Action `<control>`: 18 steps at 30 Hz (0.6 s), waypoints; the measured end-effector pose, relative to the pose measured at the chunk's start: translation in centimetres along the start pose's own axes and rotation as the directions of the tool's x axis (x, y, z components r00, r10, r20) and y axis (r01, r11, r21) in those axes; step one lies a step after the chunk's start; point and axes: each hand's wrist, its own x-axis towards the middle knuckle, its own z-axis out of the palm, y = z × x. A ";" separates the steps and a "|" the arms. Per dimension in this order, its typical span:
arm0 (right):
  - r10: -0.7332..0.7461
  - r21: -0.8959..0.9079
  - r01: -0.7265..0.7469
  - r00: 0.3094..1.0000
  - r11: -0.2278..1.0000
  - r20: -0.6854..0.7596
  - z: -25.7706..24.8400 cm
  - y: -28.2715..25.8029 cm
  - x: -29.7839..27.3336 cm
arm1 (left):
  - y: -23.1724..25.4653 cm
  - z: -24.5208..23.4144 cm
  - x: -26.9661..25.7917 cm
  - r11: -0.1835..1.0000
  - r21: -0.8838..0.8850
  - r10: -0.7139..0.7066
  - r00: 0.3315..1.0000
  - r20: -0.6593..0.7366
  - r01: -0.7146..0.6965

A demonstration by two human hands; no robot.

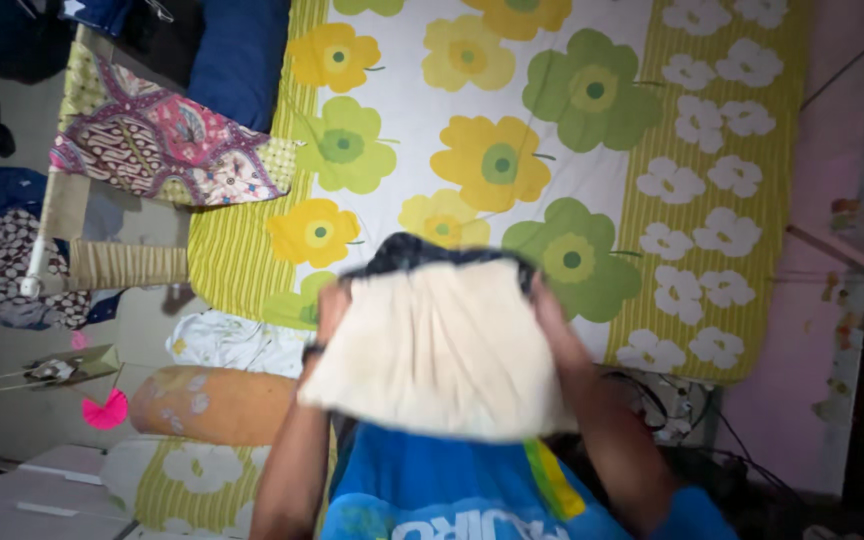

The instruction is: The person inserts a pillow insert into a patterned pillowcase, then places a rolled cloth inside a drawstring bag and ties it closed. The person works on a bed with floral sheets, handling the pillowcase, pillow insert, rolled cloth, and drawstring bag.

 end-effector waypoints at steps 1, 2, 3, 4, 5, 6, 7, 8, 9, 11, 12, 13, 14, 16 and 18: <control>-0.048 0.019 0.048 0.999 0.999 -0.008 -0.1 -2.2 2.0 | 0.5 -1.0 2.4 0.994 -0.107 0.013 1.000 -0.023 -0.015; -0.078 0.044 0.078 0.997 0.996 0.001 -0.2 -4.3 3.5 | 1.1 -1.9 4.5 0.978 -0.206 0.030 0.999 -0.044 -0.039; -0.108 0.070 0.107 0.994 0.992 0.017 -0.3 -6.4 4.8 | 1.9 -2.9 6.6 0.951 -0.300 0.054 0.996 -0.071 -0.073; -0.132 0.089 0.128 0.990 0.988 0.047 -0.1 -7.9 5.2 | 3.0 -3.5 8.4 0.926 -0.363 0.077 0.992 -0.095 -0.107; -0.137 0.103 0.128 0.987 0.986 0.085 0.2 -8.6 4.5 | 4.0 -3.8 9.3 0.910 -0.397 0.087 0.992 -0.095 -0.118; -0.131 0.105 0.116 0.980 0.988 0.147 0.7 -8.8 3.3 | 5.2 -3.7 9.9 0.903 -0.411 0.094 0.991 -0.091 -0.124; -0.118 0.107 0.097 0.970 0.990 0.211 1.4 -8.8 1.9 | 6.5 -3.4 10.6 0.899 -0.419 0.104 0.991 -0.082 -0.129; -0.100 0.085 0.079 0.957 0.993 0.273 2.3 -8.6 0.7 | 7.5 -3.0 10.9 0.909 -0.399 0.103 0.992 -0.067 -0.121; -0.078 0.056 0.063 0.941 0.996 0.328 2.8 -8.6 0.2 | 8.6 -2.7 11.8 0.914 -0.390 0.098 0.994 -0.056 -0.112; -0.049 0.024 0.044 0.926 0.999 0.375 3.7 -9.3 0.8 | 10.0 -2.9 13.6 0.911 -0.396 0.092 0.993 -0.074 -0.114; -0.047 0.035 0.037 0.931 0.999 0.361 4.2 -9.7 1.7 | 10.2 -3.5 14.6 0.901 -0.416 0.089 0.991 -0.101 -0.124; -0.050 0.056 0.033 0.942 0.998 0.333 3.8 -10.6 3.3 | 10.2 -4.0 15.4 0.886 -0.443 0.086 0.989 -0.123 -0.133; -0.055 0.099 0.029 0.963 0.995 0.264 2.5 -11.6 4.8 | 10.2 -4.5 16.4 0.868 -0.478 0.073 0.988 -0.137 -0.130; -0.055 0.183 0.027 0.987 0.983 0.148 2.2 -11.8 6.7 | 9.4 -5.0 16.6 0.839 -0.532 0.040 0.988 -0.148 -0.113; -0.032 0.137 0.035 0.999 0.990 -0.025 3.2 -11.2 8.3 | 9.9 -3.8 16.6 0.821 -0.565 -0.003 0.990 -0.142 -0.078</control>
